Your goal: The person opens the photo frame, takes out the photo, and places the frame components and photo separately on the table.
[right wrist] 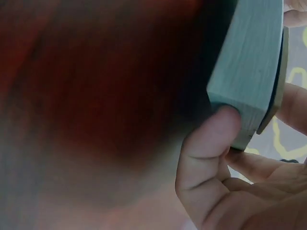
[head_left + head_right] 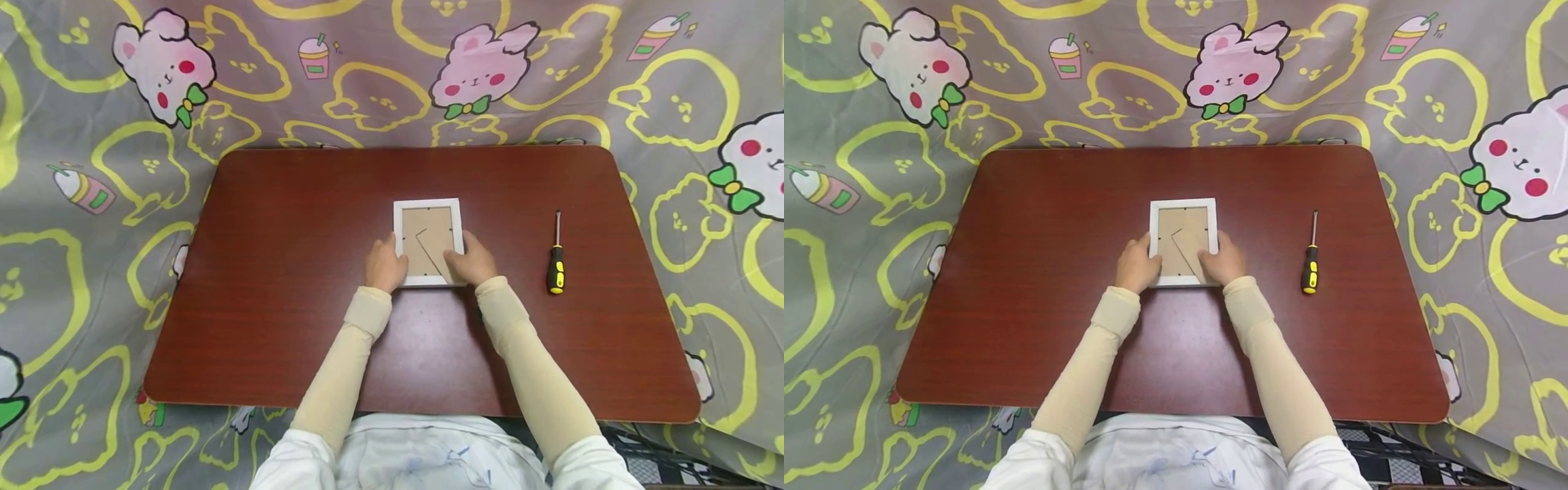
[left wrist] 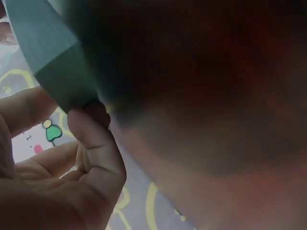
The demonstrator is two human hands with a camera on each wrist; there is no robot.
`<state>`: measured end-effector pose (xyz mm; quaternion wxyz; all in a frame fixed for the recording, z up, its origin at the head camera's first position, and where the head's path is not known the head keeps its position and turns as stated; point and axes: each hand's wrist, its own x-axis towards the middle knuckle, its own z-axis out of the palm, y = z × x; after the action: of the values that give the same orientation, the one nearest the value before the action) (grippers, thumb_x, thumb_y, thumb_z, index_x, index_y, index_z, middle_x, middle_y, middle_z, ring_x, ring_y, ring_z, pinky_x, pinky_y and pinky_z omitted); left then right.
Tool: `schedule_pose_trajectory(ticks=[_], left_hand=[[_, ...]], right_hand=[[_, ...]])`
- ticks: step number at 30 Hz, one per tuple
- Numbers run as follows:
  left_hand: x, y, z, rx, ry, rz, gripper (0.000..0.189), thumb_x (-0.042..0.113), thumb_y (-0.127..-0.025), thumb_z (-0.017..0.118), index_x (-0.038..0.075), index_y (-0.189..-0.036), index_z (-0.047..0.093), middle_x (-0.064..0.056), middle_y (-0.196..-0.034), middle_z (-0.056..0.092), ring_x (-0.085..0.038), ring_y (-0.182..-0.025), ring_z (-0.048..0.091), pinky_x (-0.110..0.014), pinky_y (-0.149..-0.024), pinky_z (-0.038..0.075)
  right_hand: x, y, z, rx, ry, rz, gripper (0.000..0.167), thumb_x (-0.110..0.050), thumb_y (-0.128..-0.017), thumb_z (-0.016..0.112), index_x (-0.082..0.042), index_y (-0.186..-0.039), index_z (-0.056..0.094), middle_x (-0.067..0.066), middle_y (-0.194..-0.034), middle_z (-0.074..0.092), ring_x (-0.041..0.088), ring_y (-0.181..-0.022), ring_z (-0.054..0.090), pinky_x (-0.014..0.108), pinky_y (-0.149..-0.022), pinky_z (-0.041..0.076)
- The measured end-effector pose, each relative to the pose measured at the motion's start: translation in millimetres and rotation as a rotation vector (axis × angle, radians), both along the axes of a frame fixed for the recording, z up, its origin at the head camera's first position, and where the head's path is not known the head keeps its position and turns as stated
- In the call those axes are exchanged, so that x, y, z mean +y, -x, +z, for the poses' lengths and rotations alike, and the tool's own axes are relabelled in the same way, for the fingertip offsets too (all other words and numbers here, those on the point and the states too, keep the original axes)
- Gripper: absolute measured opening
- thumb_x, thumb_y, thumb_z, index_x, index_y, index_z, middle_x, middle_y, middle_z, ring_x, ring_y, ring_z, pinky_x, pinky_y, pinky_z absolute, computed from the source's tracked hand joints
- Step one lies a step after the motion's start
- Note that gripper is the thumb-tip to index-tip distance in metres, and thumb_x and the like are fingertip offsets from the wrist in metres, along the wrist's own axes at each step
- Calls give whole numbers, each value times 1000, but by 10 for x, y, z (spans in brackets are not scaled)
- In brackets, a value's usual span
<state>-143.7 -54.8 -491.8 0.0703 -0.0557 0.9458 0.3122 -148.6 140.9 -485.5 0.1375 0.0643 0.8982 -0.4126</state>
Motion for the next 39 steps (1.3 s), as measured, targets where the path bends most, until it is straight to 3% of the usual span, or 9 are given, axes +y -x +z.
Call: schedule_pose_trajectory(ticks=[4,11,16,20,24,27,32,36,39], left_hand=[[0,-4,-83,-37,41,-20,60,19,-97,60,1,-152,43,-27,-137,54,-42,-117,58,-50,-100,45],[-2,22,-93,-42,57,-69,63,20,-98,61,-2,-153,40,-27,-134,55,-41,-114,60,-49,-98,47],[-130,95,-72,-32,103,-146,83,38,-96,65,2,-159,26,-27,-143,46,-42,-117,57,-53,-94,49],[-329,247,-24,2,211,-315,107,58,-88,70,7,-163,12,-18,-163,24,-42,-130,49,-56,-100,44],[-467,402,3,-51,302,-546,128,69,-76,75,13,-164,0,-4,-169,-7,-41,-139,39,-57,-106,38],[-523,464,-4,-96,358,-641,137,72,-68,78,15,-164,-1,-2,-168,-12,-41,-140,36,-57,-104,40],[-527,480,32,-123,438,-685,138,74,-64,79,15,-164,4,-1,-169,-5,-41,-142,32,-57,-105,39],[-494,479,83,-134,483,-703,137,76,-64,77,14,-164,5,-2,-169,-2,-38,-143,29,-57,-109,34],[-474,494,66,-134,492,-712,137,78,-65,75,15,-164,5,-1,-169,-3,-37,-144,28,-56,-109,33]], right_hand=[[-18,7,-80,-21,-58,35,59,-28,-97,60,-2,-148,44,24,-137,57,41,-124,53,51,-105,39],[-21,38,-75,-32,-165,79,58,-31,-97,60,4,-141,47,27,-132,59,45,-120,55,53,-102,41],[105,34,5,0,-193,72,65,-36,-98,58,5,-147,42,30,-134,56,47,-123,52,55,-104,40],[407,23,90,130,-306,-39,61,-35,-98,56,6,-142,48,36,-129,52,54,-117,50,61,-98,40],[854,-41,152,199,-475,-194,54,-31,-97,56,11,-131,52,41,-120,46,58,-111,46,68,-86,42],[1126,-98,139,130,-531,-247,56,-31,-97,55,15,-127,48,44,-118,42,60,-111,42,71,-83,40],[1376,-167,-23,-33,-522,-217,62,-34,-99,51,21,-126,44,47,-114,46,63,-106,48,70,-86,42],[1432,-191,-162,-53,-478,-222,56,-29,-97,45,21,-123,44,46,-109,53,62,-102,55,66,-86,45],[1393,-197,-174,-35,-425,-244,55,-29,-97,41,19,-122,44,45,-108,55,62,-102,55,66,-87,44]])
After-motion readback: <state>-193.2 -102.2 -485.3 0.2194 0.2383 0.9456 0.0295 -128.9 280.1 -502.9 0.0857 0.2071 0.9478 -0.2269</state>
